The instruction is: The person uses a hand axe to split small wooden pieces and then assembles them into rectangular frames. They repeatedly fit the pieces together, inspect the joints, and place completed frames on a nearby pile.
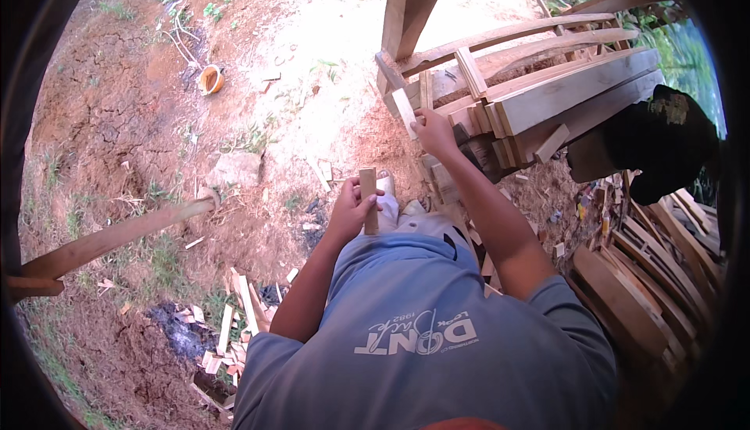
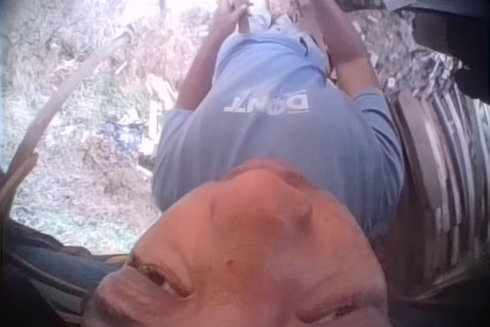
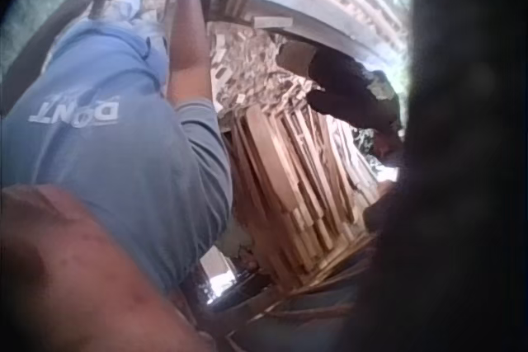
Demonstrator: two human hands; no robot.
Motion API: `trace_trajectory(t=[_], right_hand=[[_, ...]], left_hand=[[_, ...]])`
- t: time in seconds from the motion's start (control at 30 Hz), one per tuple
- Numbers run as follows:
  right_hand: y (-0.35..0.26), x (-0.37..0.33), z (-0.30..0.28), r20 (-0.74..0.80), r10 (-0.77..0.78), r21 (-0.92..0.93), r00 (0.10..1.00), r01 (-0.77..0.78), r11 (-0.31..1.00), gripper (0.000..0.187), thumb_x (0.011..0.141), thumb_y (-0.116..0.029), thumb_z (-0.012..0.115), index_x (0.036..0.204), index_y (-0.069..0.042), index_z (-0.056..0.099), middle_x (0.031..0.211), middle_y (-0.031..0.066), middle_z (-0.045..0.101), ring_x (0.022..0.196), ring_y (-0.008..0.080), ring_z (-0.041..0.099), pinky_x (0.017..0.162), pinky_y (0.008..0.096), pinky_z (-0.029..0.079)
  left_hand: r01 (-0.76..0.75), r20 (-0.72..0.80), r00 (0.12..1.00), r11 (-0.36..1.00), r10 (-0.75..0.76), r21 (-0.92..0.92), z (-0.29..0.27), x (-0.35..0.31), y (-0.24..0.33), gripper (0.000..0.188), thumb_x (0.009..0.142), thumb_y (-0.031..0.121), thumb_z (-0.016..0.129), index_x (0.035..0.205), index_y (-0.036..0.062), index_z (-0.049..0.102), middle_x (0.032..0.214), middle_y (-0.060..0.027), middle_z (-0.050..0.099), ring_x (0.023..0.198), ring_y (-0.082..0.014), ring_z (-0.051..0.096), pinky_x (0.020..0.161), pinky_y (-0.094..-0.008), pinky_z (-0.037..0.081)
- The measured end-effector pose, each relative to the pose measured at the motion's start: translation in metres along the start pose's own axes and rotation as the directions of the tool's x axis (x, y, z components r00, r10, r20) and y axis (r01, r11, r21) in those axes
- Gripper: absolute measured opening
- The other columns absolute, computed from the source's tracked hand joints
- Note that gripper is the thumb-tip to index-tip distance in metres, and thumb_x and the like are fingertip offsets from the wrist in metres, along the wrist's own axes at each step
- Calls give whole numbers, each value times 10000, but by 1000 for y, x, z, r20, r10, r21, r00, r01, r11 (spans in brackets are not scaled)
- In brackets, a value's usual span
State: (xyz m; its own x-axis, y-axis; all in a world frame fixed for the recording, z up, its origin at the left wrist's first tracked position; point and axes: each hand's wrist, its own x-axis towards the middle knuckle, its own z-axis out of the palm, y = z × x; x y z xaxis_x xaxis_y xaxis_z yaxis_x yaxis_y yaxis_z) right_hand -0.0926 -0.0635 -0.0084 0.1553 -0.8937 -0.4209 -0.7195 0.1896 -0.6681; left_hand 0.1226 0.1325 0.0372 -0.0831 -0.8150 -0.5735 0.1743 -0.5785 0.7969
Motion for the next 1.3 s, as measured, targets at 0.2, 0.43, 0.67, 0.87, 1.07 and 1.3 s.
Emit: trace_trajectory(t=[0.2, 0.43, 0.67, 0.87, 1.07, 1.3], right_hand=[[12, 84, 43, -89, -35, -442, 995, -8, 897, 238, 960, -206, 684, 1134, -44, 686, 1021, 229, 750, 980, 406, 748, 828, 511, 601], [-1, 90, 36, -84, -80, -465, 993, 32, 885, 145, 953, -134, 623, 1041, -24, 658, 997, 220, 753, 949, 403, 757, 808, 507, 613], [59, 144, -31, -504, -198, -444, 841, -56, 894, 142, 942, -64, 586, 1053, -27, 666, 1003, 212, 732, 913, 421, 721, 811, 517, 586], [98, 163, -32, -425, -248, -499, 870, 3, 866, 137, 934, -62, 613, 1011, -36, 723, 1016, 200, 736, 982, 397, 721, 855, 496, 581], [105, 165, -35, -379, -287, -571, 880, 22, 820, 123, 943, -51, 590, 968, -51, 710, 1044, 186, 733, 991, 382, 738, 846, 487, 606], [94, 157, -36, -415, -361, -589, 835, 56, 806, 109, 969, -106, 604, 1003, -8, 638, 1065, 215, 694, 977, 420, 716, 828, 511, 598]], left_hand=[[-1, -208, 978, 999, 10, 43, -33, -14, -9, 478, 1034, 3, 589, 1478, -29, 416, 1146, -152, 720, 874, -156, 687, 788, -312, 571], [48, -219, 974, 999, -49, -11, -41, -23, -13, 526, 1024, -3, 609, 1518, -24, 428, 1103, -122, 715, 862, -134, 666, 782, -296, 557], [64, -151, 986, 998, -64, -6, -38, -36, -7, 531, 1027, 15, 613, 1532, -15, 453, 1124, -117, 703, 882, -126, 648, 801, -286, 549], [70, -202, 977, 997, -64, 26, -40, -39, -20, 564, 1021, -3, 610, 1559, -13, 439, 1166, -132, 697, 944, -143, 657, 807, -289, 559], [76, -200, 977, 997, -76, -9, -39, -46, -22, 551, 1019, -5, 605, 1545, -27, 445, 1178, -132, 698, 941, -141, 657, 806, -292, 557], [103, -164, 982, 992, -90, 74, -39, -40, -31, 524, 1035, 60, 621, 1529, -19, 466, 1120, -116, 723, 854, -122, 648, 770, -278, 539]])
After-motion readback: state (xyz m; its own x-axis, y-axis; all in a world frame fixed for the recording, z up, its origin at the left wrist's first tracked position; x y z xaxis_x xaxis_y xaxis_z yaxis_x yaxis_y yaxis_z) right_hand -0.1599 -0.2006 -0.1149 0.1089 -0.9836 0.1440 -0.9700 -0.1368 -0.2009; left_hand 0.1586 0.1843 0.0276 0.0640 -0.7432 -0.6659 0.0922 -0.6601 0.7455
